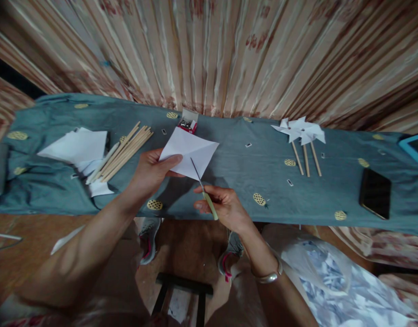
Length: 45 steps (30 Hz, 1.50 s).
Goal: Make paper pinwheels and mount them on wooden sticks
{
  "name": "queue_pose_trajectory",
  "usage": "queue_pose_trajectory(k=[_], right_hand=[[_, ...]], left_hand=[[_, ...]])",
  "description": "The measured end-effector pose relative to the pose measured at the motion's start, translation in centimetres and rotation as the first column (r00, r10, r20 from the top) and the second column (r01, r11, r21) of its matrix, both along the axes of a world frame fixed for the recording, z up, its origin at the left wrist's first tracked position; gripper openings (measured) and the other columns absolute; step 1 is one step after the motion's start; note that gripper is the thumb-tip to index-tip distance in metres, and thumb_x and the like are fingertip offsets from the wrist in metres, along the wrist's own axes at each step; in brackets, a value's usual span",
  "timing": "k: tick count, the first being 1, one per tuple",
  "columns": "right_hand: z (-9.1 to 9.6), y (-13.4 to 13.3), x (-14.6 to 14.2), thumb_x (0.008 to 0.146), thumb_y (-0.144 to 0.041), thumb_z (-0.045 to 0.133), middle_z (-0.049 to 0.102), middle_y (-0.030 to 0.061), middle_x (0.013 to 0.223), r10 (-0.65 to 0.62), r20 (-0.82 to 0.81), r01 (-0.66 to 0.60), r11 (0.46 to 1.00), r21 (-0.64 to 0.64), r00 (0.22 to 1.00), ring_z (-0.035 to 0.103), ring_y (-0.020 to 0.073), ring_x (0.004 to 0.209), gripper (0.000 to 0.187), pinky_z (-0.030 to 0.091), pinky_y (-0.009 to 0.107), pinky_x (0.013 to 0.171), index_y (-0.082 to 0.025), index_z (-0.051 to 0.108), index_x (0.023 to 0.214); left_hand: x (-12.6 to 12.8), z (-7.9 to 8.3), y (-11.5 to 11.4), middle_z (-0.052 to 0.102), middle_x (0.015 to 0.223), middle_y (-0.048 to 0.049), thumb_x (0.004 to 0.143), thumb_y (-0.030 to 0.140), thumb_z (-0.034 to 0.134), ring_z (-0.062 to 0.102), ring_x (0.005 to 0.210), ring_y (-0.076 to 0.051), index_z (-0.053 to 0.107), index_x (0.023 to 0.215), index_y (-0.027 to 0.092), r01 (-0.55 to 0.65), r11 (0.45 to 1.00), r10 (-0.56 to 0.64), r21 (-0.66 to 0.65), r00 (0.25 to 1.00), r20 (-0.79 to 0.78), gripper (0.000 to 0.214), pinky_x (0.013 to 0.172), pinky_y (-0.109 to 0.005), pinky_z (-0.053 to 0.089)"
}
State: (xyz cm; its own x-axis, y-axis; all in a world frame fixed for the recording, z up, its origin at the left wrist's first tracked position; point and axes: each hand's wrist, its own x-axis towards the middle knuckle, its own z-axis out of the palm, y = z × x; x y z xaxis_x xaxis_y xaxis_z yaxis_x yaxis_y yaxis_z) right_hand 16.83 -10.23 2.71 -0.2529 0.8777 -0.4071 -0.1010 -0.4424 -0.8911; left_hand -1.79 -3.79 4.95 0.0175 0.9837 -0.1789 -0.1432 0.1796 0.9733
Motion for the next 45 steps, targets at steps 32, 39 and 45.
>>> queue_pose_trajectory(k=[32,39,45], right_hand=[[0.0,1.5,6.2,0.060,-0.049,0.088,0.073,-0.0004,0.074,-0.349,0.131,0.282,0.887,0.365,0.928,0.064,0.0135,0.065,0.045,0.050,0.025,0.060,-0.024,0.073,0.094],[0.0,1.9,4.9,0.057,-0.035,0.090,0.074,-0.0009,0.083,-0.310,0.155,0.211,0.866,0.454,0.938,0.065,0.0138,0.073,0.045,0.053,0.027,0.067,-0.024,0.071,0.096],[-0.3,1.7,4.1,0.058,-0.034,0.088,0.064,-0.0057,0.064,-0.259,0.221,0.138,0.883,0.448,0.940,0.056,0.0109,0.060,0.037,0.045,0.024,0.060,-0.021,0.070,0.087]], left_hand=[[-0.7,-1.7,0.6,0.062,0.058,0.0026,0.065,0.036,0.071,0.054,0.053,-0.012,0.070,0.070,0.015,0.152,0.987,-0.137,0.047,0.963,-0.231,0.022,0.050,-0.022,0.039],[0.8,-2.0,-0.3,0.053,0.053,0.0038,0.062,0.030,0.066,0.046,0.052,-0.011,0.065,0.059,0.015,0.445,0.895,-0.417,-0.040,0.799,-0.433,0.015,0.048,-0.021,0.031],[1.0,-2.6,-0.4,0.059,0.057,0.0019,0.062,0.034,0.072,0.052,0.055,-0.013,0.066,0.062,0.015,0.423,0.904,-0.416,-0.060,0.840,-0.348,0.020,0.050,-0.022,0.036]])
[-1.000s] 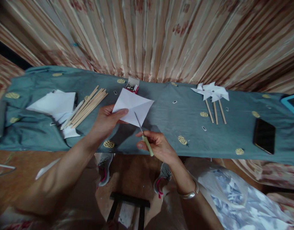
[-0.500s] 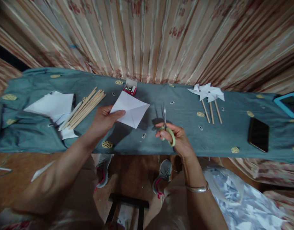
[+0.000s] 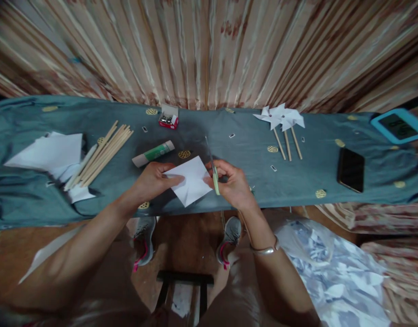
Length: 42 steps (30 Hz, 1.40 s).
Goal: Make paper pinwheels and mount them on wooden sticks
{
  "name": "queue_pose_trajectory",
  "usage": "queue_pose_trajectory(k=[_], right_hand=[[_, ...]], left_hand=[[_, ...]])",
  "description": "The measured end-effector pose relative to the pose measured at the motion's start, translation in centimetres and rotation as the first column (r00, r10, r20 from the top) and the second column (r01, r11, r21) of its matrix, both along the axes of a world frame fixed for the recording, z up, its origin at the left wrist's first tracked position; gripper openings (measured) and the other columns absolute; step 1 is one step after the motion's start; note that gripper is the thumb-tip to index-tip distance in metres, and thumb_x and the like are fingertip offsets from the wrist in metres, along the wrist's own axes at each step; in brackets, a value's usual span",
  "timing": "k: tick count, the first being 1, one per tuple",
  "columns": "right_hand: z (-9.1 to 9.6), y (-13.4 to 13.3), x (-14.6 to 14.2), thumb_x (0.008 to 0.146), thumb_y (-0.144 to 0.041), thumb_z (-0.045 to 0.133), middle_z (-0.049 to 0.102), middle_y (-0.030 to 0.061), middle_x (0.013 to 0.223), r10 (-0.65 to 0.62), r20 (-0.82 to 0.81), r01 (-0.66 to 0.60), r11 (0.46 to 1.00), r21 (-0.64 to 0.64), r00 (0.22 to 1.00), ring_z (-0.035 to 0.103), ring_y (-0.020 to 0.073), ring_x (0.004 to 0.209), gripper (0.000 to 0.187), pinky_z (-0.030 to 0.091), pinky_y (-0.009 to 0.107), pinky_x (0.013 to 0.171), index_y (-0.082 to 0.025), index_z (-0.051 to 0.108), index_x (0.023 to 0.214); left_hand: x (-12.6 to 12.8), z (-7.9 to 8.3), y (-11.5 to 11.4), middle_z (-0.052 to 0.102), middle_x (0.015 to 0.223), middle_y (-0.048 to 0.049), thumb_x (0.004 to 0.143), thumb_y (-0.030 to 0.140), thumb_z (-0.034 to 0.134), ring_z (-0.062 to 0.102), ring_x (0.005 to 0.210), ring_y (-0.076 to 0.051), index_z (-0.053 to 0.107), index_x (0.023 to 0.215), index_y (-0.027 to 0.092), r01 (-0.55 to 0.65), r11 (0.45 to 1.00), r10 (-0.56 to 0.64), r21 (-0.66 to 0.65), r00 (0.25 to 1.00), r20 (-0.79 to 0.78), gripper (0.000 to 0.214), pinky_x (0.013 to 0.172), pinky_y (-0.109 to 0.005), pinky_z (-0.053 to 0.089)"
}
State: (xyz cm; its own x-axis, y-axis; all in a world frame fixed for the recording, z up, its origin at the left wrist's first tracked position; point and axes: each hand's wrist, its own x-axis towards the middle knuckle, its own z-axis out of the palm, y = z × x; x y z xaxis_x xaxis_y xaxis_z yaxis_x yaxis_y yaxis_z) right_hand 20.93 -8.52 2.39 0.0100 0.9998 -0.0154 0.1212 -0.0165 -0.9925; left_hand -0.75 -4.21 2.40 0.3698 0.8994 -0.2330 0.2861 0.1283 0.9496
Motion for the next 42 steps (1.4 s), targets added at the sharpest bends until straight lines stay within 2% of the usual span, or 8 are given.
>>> queue_pose_trajectory(k=[5,8,13,19,24,30,36,42], right_hand=[[-0.4,0.4,-0.2,0.056,-0.029,0.087,0.057,-0.0094,0.058,-0.133,-0.106,0.134,0.991,0.008,0.985,0.046,0.0072,0.054,0.037,0.037,0.021,0.054,-0.021,0.067,0.085],[-0.6,0.6,-0.9,0.055,-0.031,0.085,0.057,-0.0098,0.058,-0.251,-0.152,0.256,0.967,0.013,0.956,0.046,0.0073,0.053,0.037,0.038,0.022,0.055,-0.022,0.065,0.085],[-0.4,0.7,-2.7,0.052,-0.031,0.086,0.060,-0.0101,0.058,-0.299,-0.257,0.297,0.954,-0.049,0.919,0.049,0.0077,0.052,0.039,0.041,0.022,0.054,-0.023,0.065,0.083],[-0.1,0.7,-3.5,0.049,-0.034,0.089,0.067,-0.0078,0.065,-0.314,-0.354,0.275,0.948,-0.158,0.881,0.057,0.0099,0.057,0.042,0.047,0.023,0.055,-0.023,0.065,0.081],[-0.7,0.6,-3.6,0.050,-0.034,0.090,0.071,-0.0066,0.073,-0.301,-0.405,0.244,0.952,-0.188,0.864,0.061,0.0115,0.063,0.041,0.051,0.025,0.062,-0.024,0.068,0.082],[-0.7,0.2,-4.2,0.051,-0.039,0.089,0.071,-0.0060,0.070,-0.208,-0.444,0.138,0.973,-0.184,0.872,0.066,0.0155,0.070,0.038,0.054,0.029,0.068,-0.025,0.066,0.078],[-0.3,-0.4,-4.2,0.058,-0.046,0.087,0.064,-0.0058,0.060,-0.137,-0.322,0.097,0.986,-0.137,0.937,0.055,0.0099,0.056,0.037,0.047,0.024,0.057,-0.022,0.061,0.069],[-0.5,-2.2,-4.1,0.068,-0.060,0.079,0.072,0.0022,0.074,0.086,-0.285,-0.147,0.969,-0.201,0.955,0.062,0.0136,0.066,0.048,0.049,0.027,0.063,-0.021,0.067,0.093]], left_hand=[[1.3,0.6,-0.7,0.074,0.095,-0.0053,0.060,0.040,0.082,0.067,0.086,-0.021,0.070,0.099,0.017,-0.243,0.961,0.277,-0.134,0.876,0.395,0.046,0.073,-0.029,0.052],[2.6,0.6,-2.0,0.072,0.111,-0.0089,0.063,0.045,0.082,0.067,0.101,-0.025,0.067,0.112,0.019,-0.151,0.957,0.265,-0.249,0.806,0.529,0.058,0.082,-0.033,0.054],[4.2,-0.3,-3.3,0.075,0.096,-0.0083,0.057,0.040,0.087,0.068,0.088,-0.021,0.071,0.094,0.015,-0.179,0.940,0.304,-0.291,0.828,0.471,0.048,0.078,-0.031,0.053],[4.2,-0.4,-2.9,0.073,0.081,-0.0062,0.054,0.033,0.084,0.064,0.072,-0.017,0.071,0.077,0.013,-0.306,0.885,0.440,-0.352,0.797,0.413,0.033,0.068,-0.029,0.052],[4.0,0.0,-2.4,0.072,0.077,-0.0052,0.054,0.032,0.084,0.061,0.066,-0.015,0.071,0.075,0.013,-0.325,0.884,0.450,-0.337,0.787,0.422,0.032,0.060,-0.025,0.049],[3.9,0.4,-2.1,0.067,0.069,-0.0021,0.057,0.034,0.083,0.053,0.056,-0.010,0.068,0.073,0.013,-0.323,0.906,0.416,-0.274,0.803,0.427,0.031,0.049,-0.022,0.040],[3.2,0.3,-1.5,0.063,0.067,-0.0001,0.060,0.038,0.080,0.052,0.055,-0.012,0.063,0.071,0.016,-0.358,0.914,0.405,-0.189,0.826,0.393,0.030,0.051,-0.026,0.039],[1.7,0.9,0.3,0.070,0.076,-0.0022,0.060,0.039,0.080,0.061,0.065,-0.016,0.067,0.075,0.020,-0.467,0.871,0.486,-0.154,0.770,0.414,0.028,0.052,-0.027,0.043]])
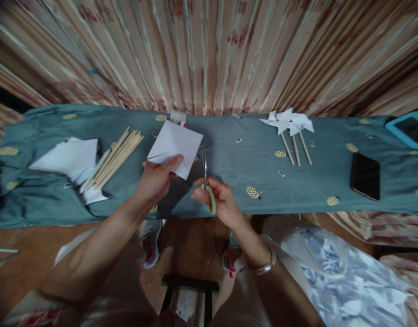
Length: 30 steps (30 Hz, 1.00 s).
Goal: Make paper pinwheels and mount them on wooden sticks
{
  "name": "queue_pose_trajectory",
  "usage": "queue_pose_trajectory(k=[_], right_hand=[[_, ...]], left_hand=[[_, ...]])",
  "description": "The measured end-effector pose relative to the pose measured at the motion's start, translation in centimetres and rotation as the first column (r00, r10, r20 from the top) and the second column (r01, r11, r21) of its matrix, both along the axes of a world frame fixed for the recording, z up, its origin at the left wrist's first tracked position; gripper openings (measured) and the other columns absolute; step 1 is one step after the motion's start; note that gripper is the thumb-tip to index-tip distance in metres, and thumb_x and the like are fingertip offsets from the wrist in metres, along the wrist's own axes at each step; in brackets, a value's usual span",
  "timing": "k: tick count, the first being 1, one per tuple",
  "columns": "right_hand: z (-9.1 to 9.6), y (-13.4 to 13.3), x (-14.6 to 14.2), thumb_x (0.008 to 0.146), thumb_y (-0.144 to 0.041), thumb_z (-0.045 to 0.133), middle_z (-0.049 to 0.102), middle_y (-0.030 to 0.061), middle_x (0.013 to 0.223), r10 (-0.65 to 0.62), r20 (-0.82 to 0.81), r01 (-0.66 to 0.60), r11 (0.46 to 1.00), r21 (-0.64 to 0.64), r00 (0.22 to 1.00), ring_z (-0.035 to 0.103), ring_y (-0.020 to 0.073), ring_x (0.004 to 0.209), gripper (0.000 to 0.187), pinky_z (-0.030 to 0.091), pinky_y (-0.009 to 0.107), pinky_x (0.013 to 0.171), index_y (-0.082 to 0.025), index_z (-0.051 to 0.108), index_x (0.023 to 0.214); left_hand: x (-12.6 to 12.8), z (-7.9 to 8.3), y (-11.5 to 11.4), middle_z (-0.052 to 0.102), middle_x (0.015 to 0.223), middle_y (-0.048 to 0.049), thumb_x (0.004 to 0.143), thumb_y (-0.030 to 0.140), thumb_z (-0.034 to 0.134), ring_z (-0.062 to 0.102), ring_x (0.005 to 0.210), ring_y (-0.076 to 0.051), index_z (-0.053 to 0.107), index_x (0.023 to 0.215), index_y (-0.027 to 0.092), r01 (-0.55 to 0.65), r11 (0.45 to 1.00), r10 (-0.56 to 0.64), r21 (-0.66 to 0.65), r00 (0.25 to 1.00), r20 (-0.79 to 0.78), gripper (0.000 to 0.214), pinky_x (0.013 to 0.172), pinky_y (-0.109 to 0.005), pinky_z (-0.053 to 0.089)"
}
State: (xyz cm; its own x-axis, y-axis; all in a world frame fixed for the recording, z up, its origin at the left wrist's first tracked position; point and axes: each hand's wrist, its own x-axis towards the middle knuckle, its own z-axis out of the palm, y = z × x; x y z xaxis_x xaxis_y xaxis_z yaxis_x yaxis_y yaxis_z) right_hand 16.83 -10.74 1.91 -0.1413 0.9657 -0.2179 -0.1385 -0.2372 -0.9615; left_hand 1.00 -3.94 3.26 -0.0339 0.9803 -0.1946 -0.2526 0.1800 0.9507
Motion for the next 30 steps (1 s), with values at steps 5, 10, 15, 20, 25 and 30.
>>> queue_pose_trajectory(k=[5,10,15,20,25,30], right_hand=[[-0.6,-1.4,-0.7,0.074,-0.056,0.077,0.068,0.0006,0.076,0.217,0.015,-0.217,0.976,-0.007,0.976,0.061,0.0134,0.068,0.042,0.048,0.027,0.063,-0.021,0.068,0.096],[-0.7,-1.4,-1.0,0.075,-0.055,0.076,0.064,-0.0009,0.072,0.217,0.027,-0.218,0.976,0.006,0.976,0.059,0.0121,0.065,0.041,0.046,0.026,0.060,-0.021,0.067,0.096],[-0.7,-1.1,-1.1,0.075,-0.051,0.078,0.063,-0.0025,0.069,0.206,0.012,-0.206,0.979,0.003,0.978,0.060,0.0118,0.063,0.036,0.048,0.026,0.061,-0.022,0.068,0.094],[-0.6,-1.0,-1.1,0.075,-0.049,0.077,0.065,-0.0023,0.069,0.196,0.020,-0.196,0.980,0.013,0.980,0.059,0.0113,0.062,0.033,0.050,0.027,0.061,-0.023,0.068,0.093],[-0.5,-1.0,-1.1,0.076,-0.049,0.077,0.066,-0.0015,0.071,0.199,0.030,-0.199,0.980,0.016,0.980,0.061,0.0117,0.063,0.033,0.052,0.028,0.062,-0.022,0.068,0.093],[-0.5,-1.0,-1.2,0.072,-0.048,0.079,0.067,-0.0015,0.071,0.183,0.019,-0.183,0.983,-0.001,0.983,0.062,0.0116,0.064,0.035,0.053,0.027,0.063,-0.022,0.068,0.092]], left_hand=[[-0.5,0.6,0.2,0.073,0.083,-0.0040,0.064,0.038,0.078,0.065,0.068,-0.016,0.069,0.080,0.019,-0.025,1.000,0.025,-0.002,1.000,-0.002,0.026,0.053,-0.025,0.047],[-0.2,0.5,-0.1,0.071,0.075,-0.0023,0.063,0.036,0.079,0.062,0.061,-0.014,0.068,0.078,0.018,-0.023,1.000,0.023,-0.007,1.000,0.014,0.025,0.050,-0.024,0.047],[0.0,0.4,-0.1,0.072,0.077,-0.0029,0.062,0.037,0.079,0.063,0.062,-0.015,0.069,0.080,0.018,-0.038,0.999,0.038,-0.014,0.999,0.013,0.028,0.049,-0.024,0.048],[0.2,0.4,-0.2,0.071,0.074,-0.0023,0.063,0.035,0.079,0.061,0.061,-0.015,0.067,0.077,0.018,-0.037,0.999,0.037,-0.009,0.999,0.022,0.025,0.049,-0.024,0.048],[0.2,0.3,-0.3,0.071,0.075,-0.0024,0.063,0.036,0.078,0.062,0.065,-0.016,0.068,0.076,0.018,-0.032,0.999,0.032,-0.020,1.000,0.001,0.025,0.052,-0.024,0.050],[0.3,0.1,-0.3,0.072,0.075,-0.0022,0.063,0.036,0.079,0.064,0.065,-0.016,0.067,0.076,0.018,-0.041,0.999,0.041,-0.016,0.999,0.028,0.025,0.053,-0.025,0.050]])
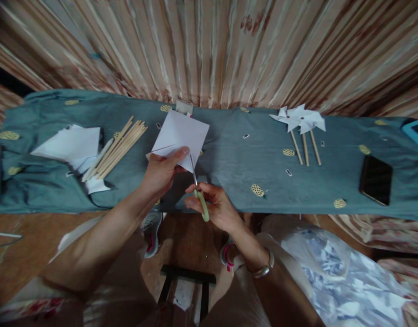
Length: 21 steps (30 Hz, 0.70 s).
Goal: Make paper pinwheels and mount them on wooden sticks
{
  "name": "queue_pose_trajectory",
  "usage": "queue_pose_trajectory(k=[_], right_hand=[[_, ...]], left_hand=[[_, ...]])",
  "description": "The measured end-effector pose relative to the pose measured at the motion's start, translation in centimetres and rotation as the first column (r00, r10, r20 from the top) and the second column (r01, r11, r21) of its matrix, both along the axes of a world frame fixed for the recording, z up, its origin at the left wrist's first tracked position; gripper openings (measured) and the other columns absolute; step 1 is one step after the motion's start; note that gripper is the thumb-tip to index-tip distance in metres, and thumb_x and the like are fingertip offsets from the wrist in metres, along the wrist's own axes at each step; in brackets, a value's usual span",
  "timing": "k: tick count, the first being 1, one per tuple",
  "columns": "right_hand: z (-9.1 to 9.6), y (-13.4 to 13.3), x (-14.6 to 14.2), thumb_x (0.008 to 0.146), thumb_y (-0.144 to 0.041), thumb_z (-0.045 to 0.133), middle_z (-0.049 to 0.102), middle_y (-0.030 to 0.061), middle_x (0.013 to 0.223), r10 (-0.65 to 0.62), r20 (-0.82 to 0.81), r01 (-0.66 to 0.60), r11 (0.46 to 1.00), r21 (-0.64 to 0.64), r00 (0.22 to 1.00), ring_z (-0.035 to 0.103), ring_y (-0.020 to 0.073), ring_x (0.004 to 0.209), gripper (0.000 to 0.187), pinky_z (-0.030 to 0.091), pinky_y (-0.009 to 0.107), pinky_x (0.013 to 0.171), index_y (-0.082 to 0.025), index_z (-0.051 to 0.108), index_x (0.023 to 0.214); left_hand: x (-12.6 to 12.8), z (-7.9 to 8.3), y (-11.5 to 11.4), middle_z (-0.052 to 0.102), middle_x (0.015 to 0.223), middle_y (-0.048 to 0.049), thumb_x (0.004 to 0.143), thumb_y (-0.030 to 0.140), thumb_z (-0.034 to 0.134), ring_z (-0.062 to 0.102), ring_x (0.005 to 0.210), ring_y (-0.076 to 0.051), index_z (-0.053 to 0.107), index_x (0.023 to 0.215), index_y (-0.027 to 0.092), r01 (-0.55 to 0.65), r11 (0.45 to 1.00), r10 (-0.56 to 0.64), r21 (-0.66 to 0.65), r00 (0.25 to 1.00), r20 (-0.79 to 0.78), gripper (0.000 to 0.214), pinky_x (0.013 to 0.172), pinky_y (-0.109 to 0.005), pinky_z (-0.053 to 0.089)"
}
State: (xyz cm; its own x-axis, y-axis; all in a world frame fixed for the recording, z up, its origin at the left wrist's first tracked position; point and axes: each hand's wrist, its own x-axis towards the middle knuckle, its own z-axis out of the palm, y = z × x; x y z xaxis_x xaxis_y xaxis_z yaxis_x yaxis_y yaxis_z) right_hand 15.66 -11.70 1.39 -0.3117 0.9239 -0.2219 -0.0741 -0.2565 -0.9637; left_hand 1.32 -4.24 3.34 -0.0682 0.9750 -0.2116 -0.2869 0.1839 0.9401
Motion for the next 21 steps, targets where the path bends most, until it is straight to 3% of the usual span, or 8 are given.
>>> queue_pose_trajectory(k=[8,21], right_hand=[[0.07,-0.05,-0.26,0.072,-0.050,0.079,0.067,-0.0023,0.068,-0.024,0.009,0.024,1.000,-0.010,1.000,0.060,0.0105,0.061,0.034,0.049,0.025,0.059,-0.022,0.069,0.089],[0.14,0.01,-0.33,0.068,-0.046,0.083,0.066,-0.0025,0.065,-0.037,-0.013,0.036,0.999,-0.037,0.999,0.059,0.0103,0.058,0.034,0.050,0.025,0.057,-0.021,0.069,0.088]], left_hand=[[0.02,0.10,-0.01,0.073,0.081,-0.0038,0.065,0.036,0.077,0.067,0.075,-0.020,0.067,0.077,0.020,0.013,1.000,-0.013,-0.024,1.000,-0.008,0.023,0.057,-0.028,0.052],[-0.09,0.05,-0.08,0.072,0.080,-0.0033,0.062,0.036,0.079,0.065,0.070,-0.019,0.067,0.082,0.018,0.007,1.000,-0.007,-0.012,1.000,0.027,0.029,0.055,-0.027,0.052]])
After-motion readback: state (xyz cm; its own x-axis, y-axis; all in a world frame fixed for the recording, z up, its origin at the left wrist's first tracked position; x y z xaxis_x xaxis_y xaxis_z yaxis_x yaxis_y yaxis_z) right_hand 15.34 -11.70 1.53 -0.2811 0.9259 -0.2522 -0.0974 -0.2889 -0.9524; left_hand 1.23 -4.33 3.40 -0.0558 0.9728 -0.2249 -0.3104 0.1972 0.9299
